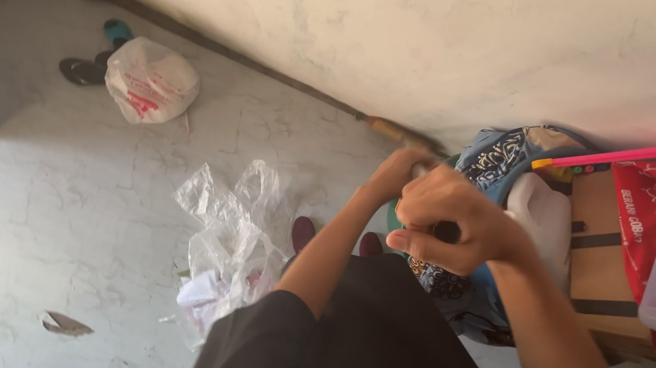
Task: Sweeping a cluttered floor area and organizing small items and a trash bag.
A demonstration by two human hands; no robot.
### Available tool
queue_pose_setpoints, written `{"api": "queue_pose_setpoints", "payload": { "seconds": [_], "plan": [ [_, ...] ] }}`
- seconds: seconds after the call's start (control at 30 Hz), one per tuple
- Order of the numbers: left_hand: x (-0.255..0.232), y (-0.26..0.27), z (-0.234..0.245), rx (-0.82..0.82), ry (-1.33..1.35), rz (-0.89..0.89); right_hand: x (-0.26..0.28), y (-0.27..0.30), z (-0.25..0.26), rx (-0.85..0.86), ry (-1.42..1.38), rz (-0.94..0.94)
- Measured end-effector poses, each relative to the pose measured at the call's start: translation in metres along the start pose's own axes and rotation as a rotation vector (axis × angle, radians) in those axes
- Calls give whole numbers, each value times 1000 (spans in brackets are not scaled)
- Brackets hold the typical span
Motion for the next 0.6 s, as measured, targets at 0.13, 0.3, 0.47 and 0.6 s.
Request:
{"api": "queue_pose_setpoints", "payload": {
  "seconds": [0.13, 0.3, 0.47, 0.6],
  "plan": [
    [-9, 15, 3, 198, -64, 294, 4, 26, 27, -146, -193, 4],
    [-67, -19, 11, 124, -27, 94, 85, 16, 37, -346, -115, 23],
    [5, 8, -34, 257, 42, 101, -7, 29, 10, -159, 19, 18],
    [-8, 18, -49, 266, -24, 142, 41, 37, 44, -430, -115, -66]
  ]
}}
Point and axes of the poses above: each hand's wrist, its own y-axis away from the middle knuckle, its own z-axis out of the back of the hand, x = y × z, the point moved 9 cm from there along -y, towards the middle knuckle, and after that the axes turned 13 degrees about -y, right-handed, at the moved point
